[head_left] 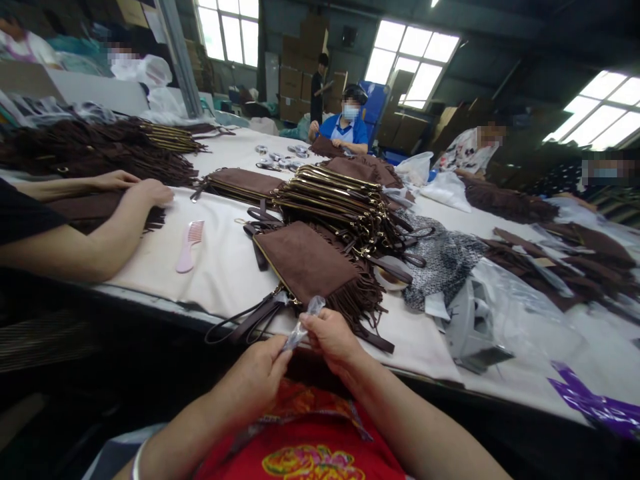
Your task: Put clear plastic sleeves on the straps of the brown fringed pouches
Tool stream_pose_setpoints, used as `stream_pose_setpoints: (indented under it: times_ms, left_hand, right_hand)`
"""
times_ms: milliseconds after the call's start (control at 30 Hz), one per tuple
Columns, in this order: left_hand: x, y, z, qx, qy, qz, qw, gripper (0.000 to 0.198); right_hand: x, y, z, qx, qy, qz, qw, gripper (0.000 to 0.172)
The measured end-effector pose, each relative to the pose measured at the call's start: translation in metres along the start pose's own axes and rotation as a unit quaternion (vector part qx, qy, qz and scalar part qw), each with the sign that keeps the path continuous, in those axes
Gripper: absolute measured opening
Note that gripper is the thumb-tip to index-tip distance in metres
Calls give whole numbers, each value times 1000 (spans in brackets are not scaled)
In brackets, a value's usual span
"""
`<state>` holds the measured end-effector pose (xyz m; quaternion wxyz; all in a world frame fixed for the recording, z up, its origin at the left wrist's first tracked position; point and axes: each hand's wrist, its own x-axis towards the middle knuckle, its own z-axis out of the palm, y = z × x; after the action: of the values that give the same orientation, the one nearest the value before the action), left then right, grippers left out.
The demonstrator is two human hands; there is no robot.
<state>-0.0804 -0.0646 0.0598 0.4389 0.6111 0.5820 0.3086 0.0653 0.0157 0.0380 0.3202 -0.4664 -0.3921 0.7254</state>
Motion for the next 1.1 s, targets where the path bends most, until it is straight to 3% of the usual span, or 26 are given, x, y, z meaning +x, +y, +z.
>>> stream_pose_setpoints:
  times_ms: [100, 200, 333, 533, 633, 833, 1000, 1100]
  left_hand:
    - [-1, -1, -11, 14, -12, 5, 1000, 21]
    - [-2, -13, -9, -114, -69, -63, 989, 24]
    - [3, -30, 1, -263, -147, -136, 944, 35]
    - [24, -18, 13, -383, -99, -190, 898, 39]
    - [28, -14, 17, -410, -111, -201, 883, 35]
    - [28, -17, 23, -373, -97, -204, 900, 31]
    - [26, -14, 27, -374, -71, -208, 901, 32]
    - [25, -14, 30, -384, -54, -200, 900, 34]
  right_hand:
    - [3, 4, 2, 15, -2, -3, 1000, 29]
    - [5, 8, 3, 18, 6, -4, 1000, 28]
    - [4, 11, 3, 0, 18, -22, 1000, 26]
    - [7, 15, -1, -26, 8, -23, 999, 25]
    - [8, 18, -3, -26, 22, -16, 999, 24]
    - [10, 15, -2, -1, 13, -13, 1000, 25]
    - [4, 13, -16, 17, -79, -12, 997, 31]
    - [-7, 17, -21, -9, -92, -47, 995, 36]
